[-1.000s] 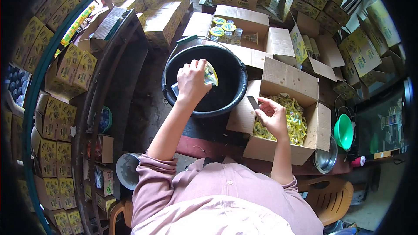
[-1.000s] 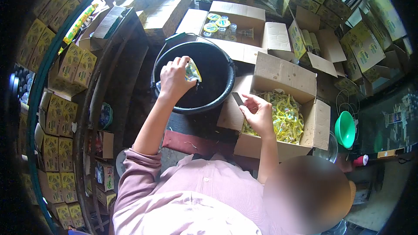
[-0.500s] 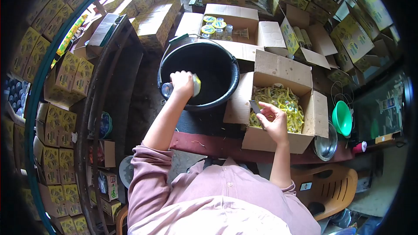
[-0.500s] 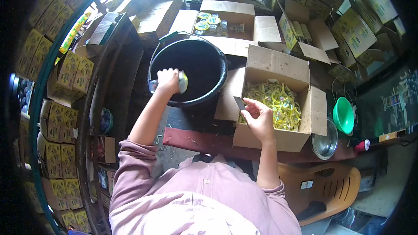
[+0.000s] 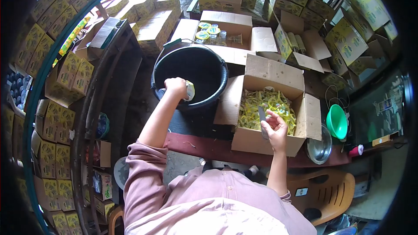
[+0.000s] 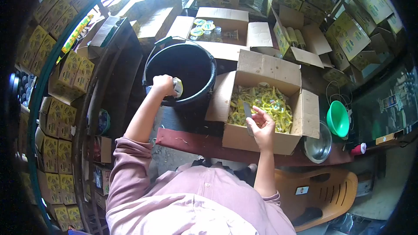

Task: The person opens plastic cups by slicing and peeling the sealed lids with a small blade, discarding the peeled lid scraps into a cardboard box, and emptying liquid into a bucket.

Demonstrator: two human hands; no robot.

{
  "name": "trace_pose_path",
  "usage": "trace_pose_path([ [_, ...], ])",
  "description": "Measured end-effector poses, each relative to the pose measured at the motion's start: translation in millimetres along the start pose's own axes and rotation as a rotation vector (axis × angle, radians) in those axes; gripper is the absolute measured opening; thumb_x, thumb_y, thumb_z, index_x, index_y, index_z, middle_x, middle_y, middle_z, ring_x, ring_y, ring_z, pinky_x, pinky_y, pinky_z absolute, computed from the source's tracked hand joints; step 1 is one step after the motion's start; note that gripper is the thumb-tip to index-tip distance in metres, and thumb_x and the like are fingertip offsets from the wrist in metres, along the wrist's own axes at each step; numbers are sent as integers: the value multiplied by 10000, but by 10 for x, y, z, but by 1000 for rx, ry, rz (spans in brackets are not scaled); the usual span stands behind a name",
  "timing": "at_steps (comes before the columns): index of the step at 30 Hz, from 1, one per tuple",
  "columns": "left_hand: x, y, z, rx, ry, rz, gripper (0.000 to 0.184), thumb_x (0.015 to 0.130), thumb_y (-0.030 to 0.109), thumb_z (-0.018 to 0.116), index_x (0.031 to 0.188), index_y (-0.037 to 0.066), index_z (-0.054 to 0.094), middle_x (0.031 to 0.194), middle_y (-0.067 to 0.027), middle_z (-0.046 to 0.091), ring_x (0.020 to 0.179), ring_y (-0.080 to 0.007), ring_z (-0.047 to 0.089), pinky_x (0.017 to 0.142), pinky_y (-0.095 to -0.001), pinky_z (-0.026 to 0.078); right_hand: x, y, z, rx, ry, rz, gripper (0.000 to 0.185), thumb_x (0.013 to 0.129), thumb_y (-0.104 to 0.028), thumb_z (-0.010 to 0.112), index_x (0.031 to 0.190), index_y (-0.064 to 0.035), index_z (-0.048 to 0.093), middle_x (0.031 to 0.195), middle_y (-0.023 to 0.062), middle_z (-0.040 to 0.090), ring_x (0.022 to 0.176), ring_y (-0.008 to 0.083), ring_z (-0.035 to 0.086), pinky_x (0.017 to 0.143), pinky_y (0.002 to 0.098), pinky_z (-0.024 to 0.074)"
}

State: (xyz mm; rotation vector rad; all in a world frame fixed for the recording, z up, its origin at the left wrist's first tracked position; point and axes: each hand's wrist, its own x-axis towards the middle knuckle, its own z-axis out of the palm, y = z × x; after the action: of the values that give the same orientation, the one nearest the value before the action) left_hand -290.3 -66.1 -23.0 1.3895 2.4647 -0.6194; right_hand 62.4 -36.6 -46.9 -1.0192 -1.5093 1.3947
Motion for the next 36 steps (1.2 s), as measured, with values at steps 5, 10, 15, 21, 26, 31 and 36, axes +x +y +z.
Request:
trace_pose_path([
  [5,45,148,-182,196,-366,-97,562,621,539,701,1068,207,627,1031,5,619,932,-169,597,793,-362,451,53,-14,-340,132,32,11,421,709,51,653,1112,-3,543,833,40,606,756,87,576,716,222,479],
  [10,71,232,-179,144,-144,-144,667,537,509,761,1058,118,617,1043,-49,618,933,-193,609,814,-356,466,5,45,-790,154,38,32,430,707,58,654,1116,1,535,848,45,612,766,85,578,734,214,478],
  [15,41,285,-161,-42,174,-143,704,553,445,763,1099,82,505,988,-93,623,890,-238,620,764,-370,480,108,124,-1059,228,90,48,413,709,65,651,1102,-8,544,857,30,602,774,75,568,734,205,479],
  [21,-7,349,-182,-168,461,-109,793,567,432,757,1172,60,406,1008,-147,603,886,-286,614,753,-380,482,231,122,-1181,322,43,44,448,701,83,642,1123,-9,523,899,43,591,799,92,571,751,222,488],
  [26,-6,325,-211,14,-213,-137,721,539,464,777,1132,118,557,1117,-81,585,1006,-248,577,845,-353,468,280,124,-1203,316,42,6,477,696,91,634,1145,-3,503,896,48,597,806,102,577,762,227,487],
  [31,-43,336,-192,-83,-100,-192,618,537,450,778,1023,101,625,1040,-87,619,952,-231,602,822,-342,478,339,110,-1241,346,48,-11,480,699,90,627,1153,3,497,890,44,608,801,97,579,765,221,483],
  [36,-149,376,-189,-58,11,-164,645,566,503,755,1091,157,612,1085,-45,605,980,-199,591,849,-340,458,454,165,-1308,338,13,10,469,696,88,632,1140,-1,509,886,39,598,795,93,573,762,224,490],
])
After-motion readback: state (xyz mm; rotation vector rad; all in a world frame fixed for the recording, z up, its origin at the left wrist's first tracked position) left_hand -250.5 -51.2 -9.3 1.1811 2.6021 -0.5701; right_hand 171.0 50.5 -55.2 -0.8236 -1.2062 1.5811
